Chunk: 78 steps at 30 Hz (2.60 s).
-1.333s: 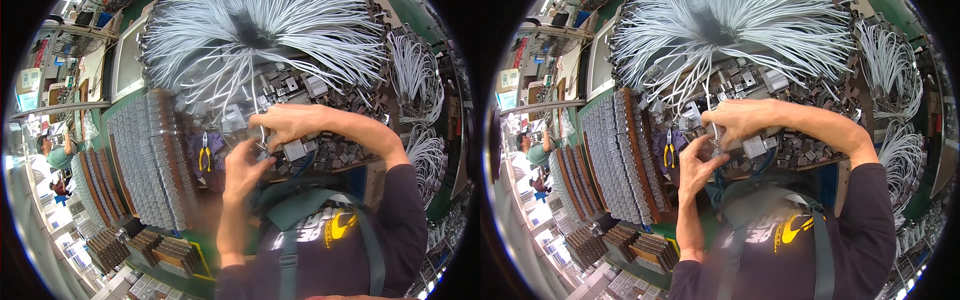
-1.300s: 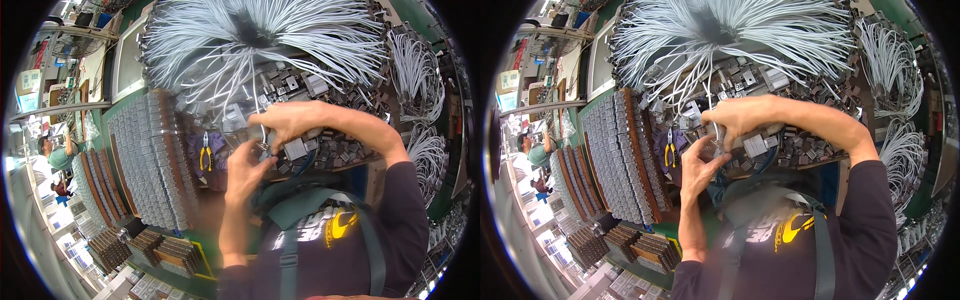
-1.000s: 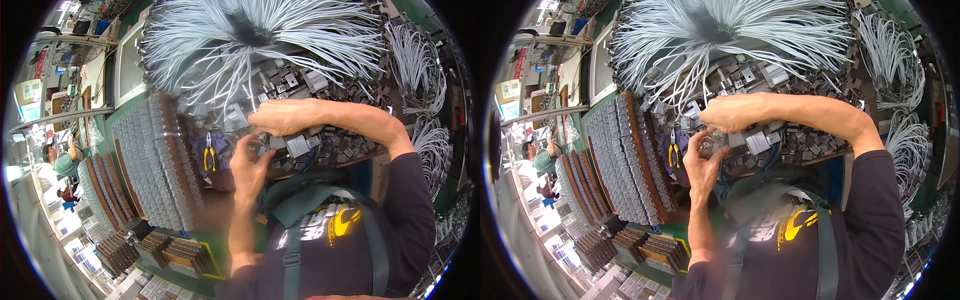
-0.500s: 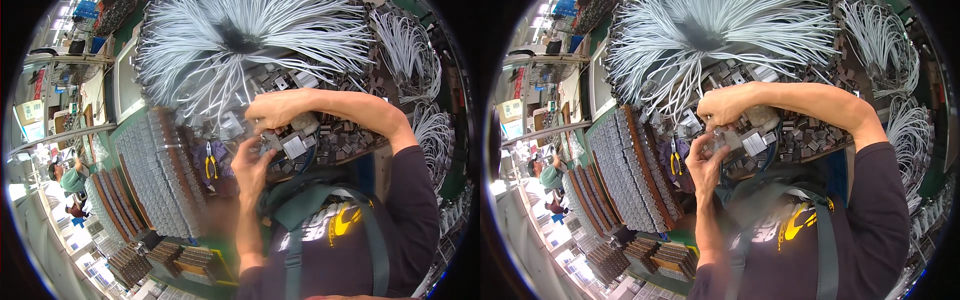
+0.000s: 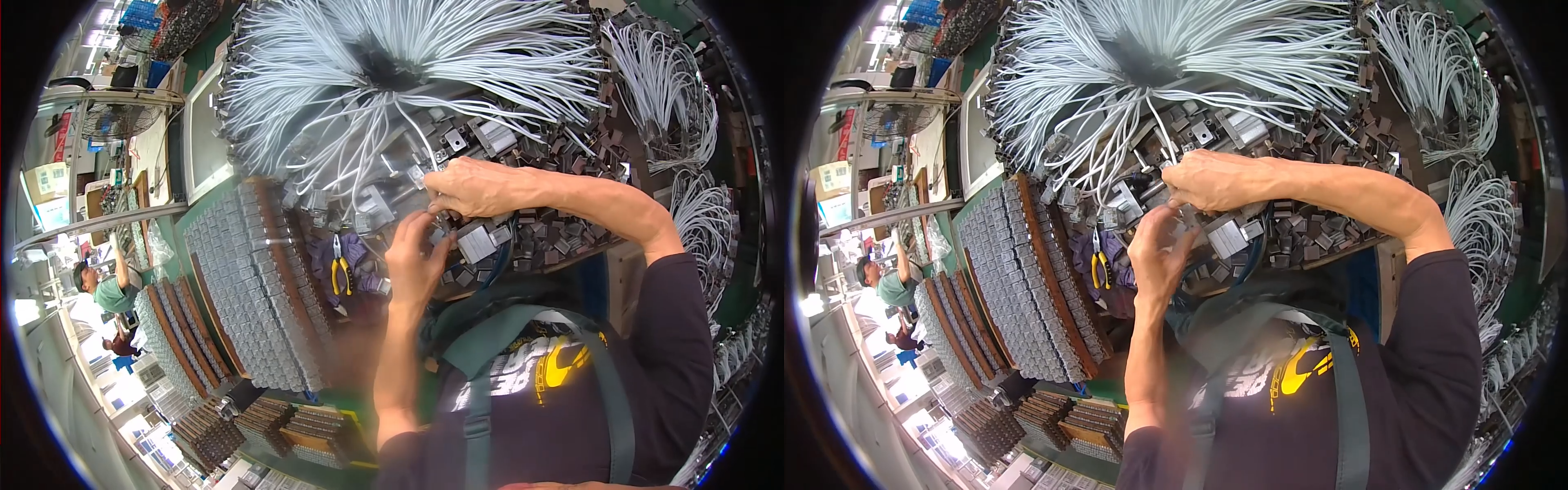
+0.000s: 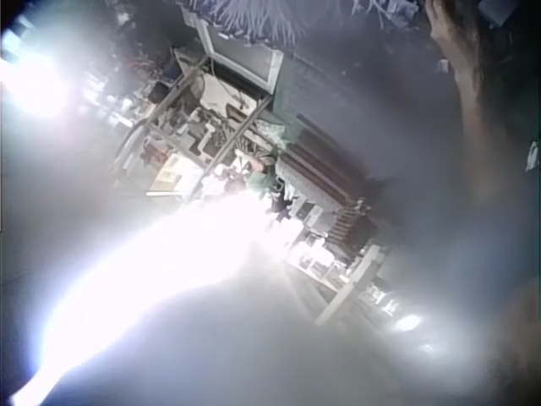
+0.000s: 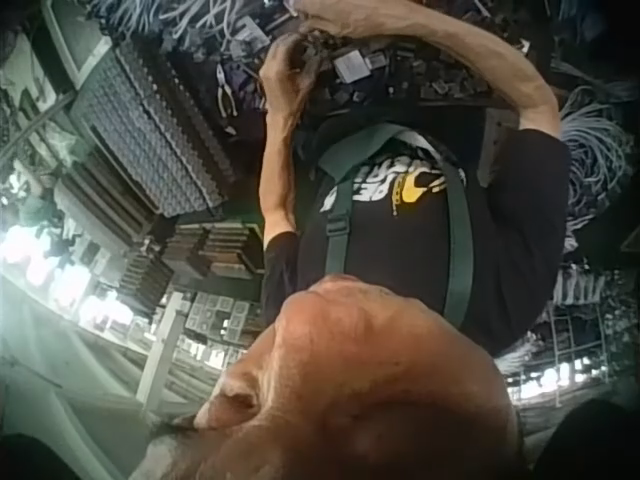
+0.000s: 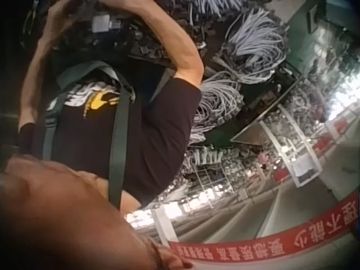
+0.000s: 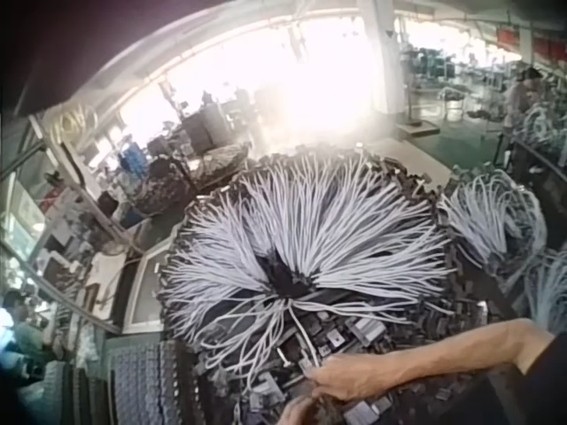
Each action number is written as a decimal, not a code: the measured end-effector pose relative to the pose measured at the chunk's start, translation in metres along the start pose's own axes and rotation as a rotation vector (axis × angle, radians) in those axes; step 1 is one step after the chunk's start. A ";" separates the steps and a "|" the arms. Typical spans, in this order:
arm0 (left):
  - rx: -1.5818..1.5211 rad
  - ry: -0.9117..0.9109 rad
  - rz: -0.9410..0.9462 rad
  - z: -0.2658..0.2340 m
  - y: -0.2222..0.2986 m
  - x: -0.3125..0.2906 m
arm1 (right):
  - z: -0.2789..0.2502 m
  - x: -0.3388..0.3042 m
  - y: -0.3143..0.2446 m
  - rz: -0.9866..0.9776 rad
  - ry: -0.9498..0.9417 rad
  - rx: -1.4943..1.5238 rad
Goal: The person assembles wire harnesses by manually inserting multiple wires into electronic connectors at a workstation.
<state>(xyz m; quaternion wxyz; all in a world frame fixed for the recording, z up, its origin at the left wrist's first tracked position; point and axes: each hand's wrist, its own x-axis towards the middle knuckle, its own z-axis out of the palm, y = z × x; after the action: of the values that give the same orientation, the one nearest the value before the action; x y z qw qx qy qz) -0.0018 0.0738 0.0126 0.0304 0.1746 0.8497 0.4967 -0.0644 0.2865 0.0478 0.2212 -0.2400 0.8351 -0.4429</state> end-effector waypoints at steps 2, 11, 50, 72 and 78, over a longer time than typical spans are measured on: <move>0.181 0.036 0.089 0.004 -0.006 0.003 | 0.003 0.000 0.002 0.009 0.024 -0.014; -0.831 -0.001 -0.532 0.010 -0.004 -0.008 | 0.004 -0.009 -0.003 0.207 0.014 0.348; -0.379 0.149 -0.372 -0.183 0.033 0.016 | -0.013 0.032 0.016 0.019 -0.025 -0.615; -0.543 0.466 -0.816 -0.549 -0.370 0.074 | -0.042 -0.089 0.083 0.273 0.490 -0.718; -0.585 0.426 -0.814 -0.556 -0.387 0.068 | -0.055 -0.075 0.040 0.597 0.522 0.038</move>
<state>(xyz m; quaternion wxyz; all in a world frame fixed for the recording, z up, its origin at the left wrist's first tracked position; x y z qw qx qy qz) -0.2938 -0.5396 -0.0293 0.0946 -0.2889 0.6624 0.6847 -0.0455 0.3862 0.0538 0.1251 0.1383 0.8878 -0.4207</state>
